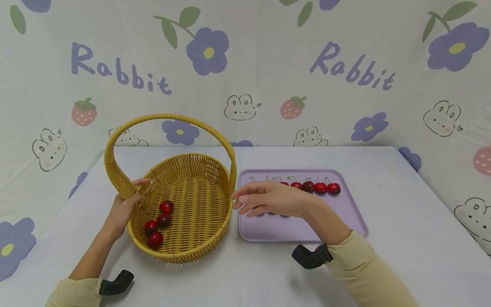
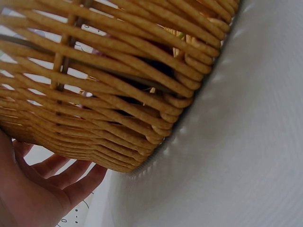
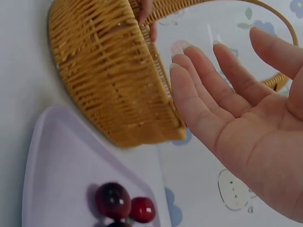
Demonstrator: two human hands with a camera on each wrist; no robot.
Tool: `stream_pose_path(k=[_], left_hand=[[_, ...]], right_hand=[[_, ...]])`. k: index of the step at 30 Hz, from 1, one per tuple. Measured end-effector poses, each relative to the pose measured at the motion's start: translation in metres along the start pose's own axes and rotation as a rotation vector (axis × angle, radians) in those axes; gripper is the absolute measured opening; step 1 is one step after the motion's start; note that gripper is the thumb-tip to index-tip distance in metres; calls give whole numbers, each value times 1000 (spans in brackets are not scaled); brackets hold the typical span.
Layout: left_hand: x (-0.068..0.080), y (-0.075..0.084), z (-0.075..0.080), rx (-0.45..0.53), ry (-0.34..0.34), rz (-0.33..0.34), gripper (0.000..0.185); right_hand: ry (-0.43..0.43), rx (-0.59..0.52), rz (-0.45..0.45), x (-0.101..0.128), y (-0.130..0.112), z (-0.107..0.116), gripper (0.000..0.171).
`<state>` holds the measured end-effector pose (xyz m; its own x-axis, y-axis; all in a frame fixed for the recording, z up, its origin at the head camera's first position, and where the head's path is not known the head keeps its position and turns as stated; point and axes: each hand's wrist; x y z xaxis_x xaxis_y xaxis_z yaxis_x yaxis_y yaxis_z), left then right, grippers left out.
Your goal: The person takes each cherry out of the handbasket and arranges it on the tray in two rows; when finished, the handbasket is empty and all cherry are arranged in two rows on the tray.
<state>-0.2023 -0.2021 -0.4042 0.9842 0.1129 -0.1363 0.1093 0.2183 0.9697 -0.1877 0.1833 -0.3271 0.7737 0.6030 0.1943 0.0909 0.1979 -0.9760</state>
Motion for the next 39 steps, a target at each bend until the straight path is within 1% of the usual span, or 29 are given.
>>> stream_pose_path(k=[6,12,21,25,29,32,39], left_hand=[[0,0,0,0,1,-11,42],[0,-1,0,3,2,-10,42],[-1,-2,0,-6,3,-4,42],[-1,-2,-1,-5,5,-4,42],[-1,-2,0,3,2,1,43],[0,-2,0,3,2,0,43],[0,-1,0,6,2,-6,42]], right_hand=[[-38,39,2,-15,-4,-18,38],[-64,102,9,-31,-7,-37,40],[-81,165,1,-58,-11,-66,39],[-52,199,-15,-73,-10,-80,38],[8,269,-53,-86,-7,-94,35],[37,314,-74,-93,-4,-104,33],[46,389,-69,-104,1,-123,27]])
Point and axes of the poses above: each hand's wrist, its own x-axis away from the middle knuckle, its own z-axis out of the back of the hand, y = z × x, and after that the axes turned 10 degrees about y, right-handed
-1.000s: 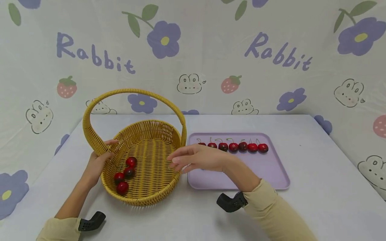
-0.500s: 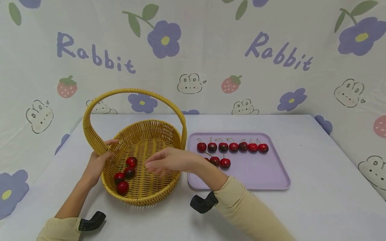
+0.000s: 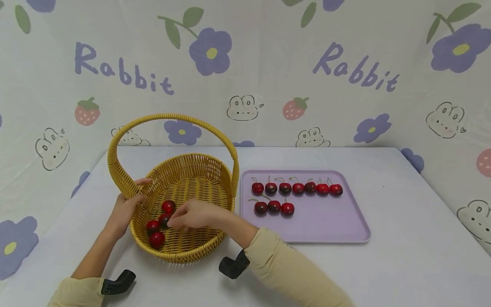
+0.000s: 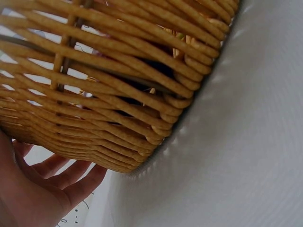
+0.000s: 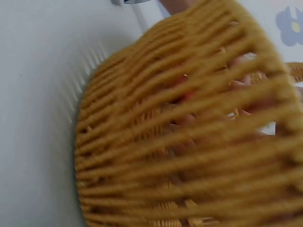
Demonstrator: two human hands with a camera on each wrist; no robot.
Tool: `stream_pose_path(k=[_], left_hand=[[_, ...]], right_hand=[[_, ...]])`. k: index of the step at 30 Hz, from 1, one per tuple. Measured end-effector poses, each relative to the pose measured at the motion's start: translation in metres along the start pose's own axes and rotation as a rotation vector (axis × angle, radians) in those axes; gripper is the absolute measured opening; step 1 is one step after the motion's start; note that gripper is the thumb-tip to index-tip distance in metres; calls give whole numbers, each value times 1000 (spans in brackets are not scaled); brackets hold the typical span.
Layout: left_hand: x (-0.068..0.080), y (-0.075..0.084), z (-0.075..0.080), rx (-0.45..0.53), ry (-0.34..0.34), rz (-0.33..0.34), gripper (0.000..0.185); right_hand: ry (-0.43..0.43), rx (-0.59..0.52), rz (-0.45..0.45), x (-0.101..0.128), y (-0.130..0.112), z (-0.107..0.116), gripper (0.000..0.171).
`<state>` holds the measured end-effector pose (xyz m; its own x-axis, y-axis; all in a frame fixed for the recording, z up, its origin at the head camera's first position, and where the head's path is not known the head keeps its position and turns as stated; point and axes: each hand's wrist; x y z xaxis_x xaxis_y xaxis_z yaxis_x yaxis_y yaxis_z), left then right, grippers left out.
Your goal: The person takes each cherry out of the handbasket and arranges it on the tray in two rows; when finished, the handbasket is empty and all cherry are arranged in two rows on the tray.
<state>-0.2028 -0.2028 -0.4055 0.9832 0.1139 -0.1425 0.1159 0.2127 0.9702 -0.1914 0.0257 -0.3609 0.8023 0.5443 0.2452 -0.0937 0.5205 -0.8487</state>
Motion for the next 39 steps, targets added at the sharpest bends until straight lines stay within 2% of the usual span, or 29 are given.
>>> stream_pose_path(k=[10,19,29,33,39], left_hand=[[1,0,0,3,-2,8,41],[0,-1,1,8,0,11,42],[0,-1,2,2,3,-2,41],[0,-1,2,3,1,-2,41],[0,0,1,7,0,-5,41]], right_hand=[[8,71,-12,-11,-2,-24,26],[-32,239,39,-16,-11,-31,27],[-113,284,89,-20,-14,-35,27],[-123,261,97,-19,-14,-33,28],[-102,37,40,-16,-11,-23,25]])
Point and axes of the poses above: each hand's wrist, its own x-axis away from the middle knuckle, its own z-axis out of the back of the hand, y = z × x, and after that the axes turned 10 degrees about y, right-handed
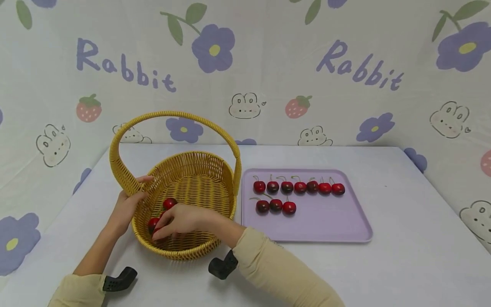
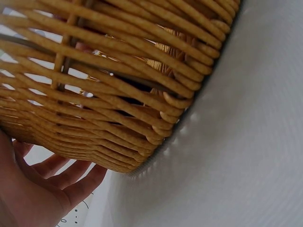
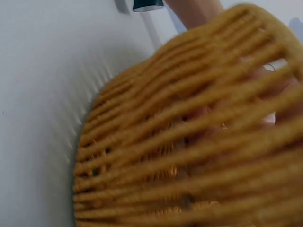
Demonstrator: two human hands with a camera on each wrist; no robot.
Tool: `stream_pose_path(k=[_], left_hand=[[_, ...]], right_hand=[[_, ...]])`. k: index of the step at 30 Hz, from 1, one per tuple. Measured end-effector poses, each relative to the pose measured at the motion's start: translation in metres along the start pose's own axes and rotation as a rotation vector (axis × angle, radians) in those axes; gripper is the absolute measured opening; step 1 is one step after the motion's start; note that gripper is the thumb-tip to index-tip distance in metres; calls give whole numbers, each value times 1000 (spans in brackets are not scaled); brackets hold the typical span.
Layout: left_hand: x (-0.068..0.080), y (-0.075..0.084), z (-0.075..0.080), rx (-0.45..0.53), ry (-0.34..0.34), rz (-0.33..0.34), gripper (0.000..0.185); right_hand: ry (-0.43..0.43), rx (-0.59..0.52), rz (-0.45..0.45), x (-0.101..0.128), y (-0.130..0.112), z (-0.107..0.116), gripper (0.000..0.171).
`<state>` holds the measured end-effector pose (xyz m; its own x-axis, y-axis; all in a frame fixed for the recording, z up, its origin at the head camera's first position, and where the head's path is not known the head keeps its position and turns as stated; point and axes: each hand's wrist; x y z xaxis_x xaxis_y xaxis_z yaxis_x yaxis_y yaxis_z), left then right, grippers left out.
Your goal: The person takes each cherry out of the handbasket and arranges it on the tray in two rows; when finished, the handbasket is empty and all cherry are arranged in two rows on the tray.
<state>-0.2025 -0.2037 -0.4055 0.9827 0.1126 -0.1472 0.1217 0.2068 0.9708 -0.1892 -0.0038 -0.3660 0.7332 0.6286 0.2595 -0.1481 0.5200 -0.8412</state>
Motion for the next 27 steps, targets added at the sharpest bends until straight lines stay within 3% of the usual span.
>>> stream_pose_path(k=[4,10,13,22,27], left_hand=[[-1,0,0,-3,3,2,41],[-1,0,-1,-3,5,13,42],[0,0,0,-2,6,19,42],[0,2,0,-10,8,13,42],[0,3,-1,-10,6,15,42]], right_hand=[[-31,-174,-7,3,4,10,28],[-122,-523,-56,7,7,26,36],[-140,-616,-61,11,8,33,36],[-6,-429,-29,28,13,49,36],[30,-419,-17,41,18,59,38]])
Point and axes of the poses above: each hand's wrist, its own x-axis away from the middle knuckle, its own z-axis out of the back of the hand, y = z × x, and after that the axes turned 10 degrees about y, right-handed
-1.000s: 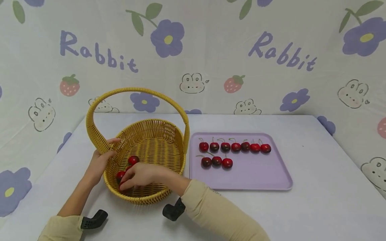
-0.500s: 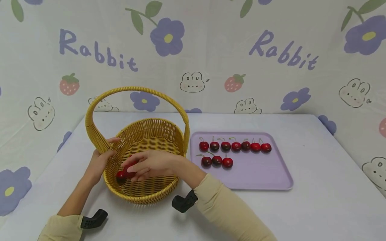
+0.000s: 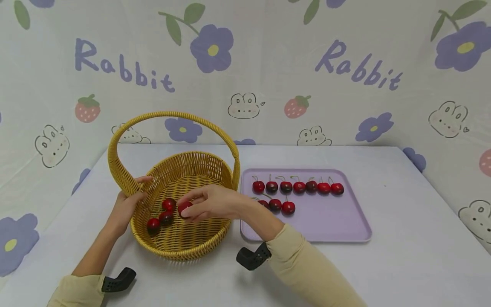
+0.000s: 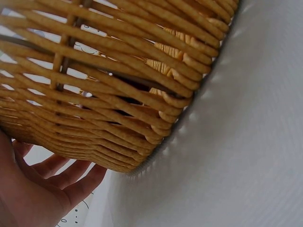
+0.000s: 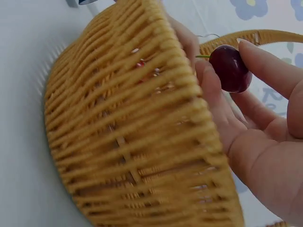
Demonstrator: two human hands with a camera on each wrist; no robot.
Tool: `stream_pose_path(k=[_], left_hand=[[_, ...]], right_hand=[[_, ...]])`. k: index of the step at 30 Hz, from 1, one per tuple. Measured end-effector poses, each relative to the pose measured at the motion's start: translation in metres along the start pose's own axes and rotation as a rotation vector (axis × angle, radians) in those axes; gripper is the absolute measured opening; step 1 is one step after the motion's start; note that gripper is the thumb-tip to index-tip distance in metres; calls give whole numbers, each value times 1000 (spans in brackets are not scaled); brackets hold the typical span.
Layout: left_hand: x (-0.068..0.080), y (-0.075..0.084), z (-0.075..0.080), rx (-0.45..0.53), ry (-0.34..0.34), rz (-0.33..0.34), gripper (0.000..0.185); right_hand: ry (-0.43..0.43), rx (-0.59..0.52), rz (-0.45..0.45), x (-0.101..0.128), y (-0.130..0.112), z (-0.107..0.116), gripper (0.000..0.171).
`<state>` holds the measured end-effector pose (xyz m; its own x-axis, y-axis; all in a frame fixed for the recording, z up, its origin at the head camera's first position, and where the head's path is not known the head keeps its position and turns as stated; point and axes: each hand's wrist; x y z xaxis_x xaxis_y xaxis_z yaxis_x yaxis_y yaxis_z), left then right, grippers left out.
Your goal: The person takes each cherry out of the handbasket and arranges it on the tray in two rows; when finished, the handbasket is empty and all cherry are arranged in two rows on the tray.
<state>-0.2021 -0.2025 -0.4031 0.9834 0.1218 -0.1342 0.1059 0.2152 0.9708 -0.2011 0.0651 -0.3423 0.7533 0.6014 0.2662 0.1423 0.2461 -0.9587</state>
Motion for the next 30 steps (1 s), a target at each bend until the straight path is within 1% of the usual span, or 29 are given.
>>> stream_pose_path(k=[3,9,13,24,30], left_hand=[[0,0,0,3,0,-2,42],[0,1,0,-1,0,-3,42],[1,2,0,0,0,-4,42],[1,2,1,3,-9,-5,42],[1,1,1,-5,-12,-4,43]], right_hand=[[30,11,14,8,0,7,36],[91,117,33,24,3,23,35],[121,152,41,35,6,31,37],[182,140,31,62,19,51,41],[194,73,46,74,26,67,37]])
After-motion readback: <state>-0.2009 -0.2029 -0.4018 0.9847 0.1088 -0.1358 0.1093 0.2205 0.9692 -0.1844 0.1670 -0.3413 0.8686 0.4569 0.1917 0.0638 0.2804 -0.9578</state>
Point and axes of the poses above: each hand's wrist, its own x-axis away from the middle knuckle, its own z-axis out of the back of the hand, y = z × x, and after that the axes turned 10 degrees about y, right-handed
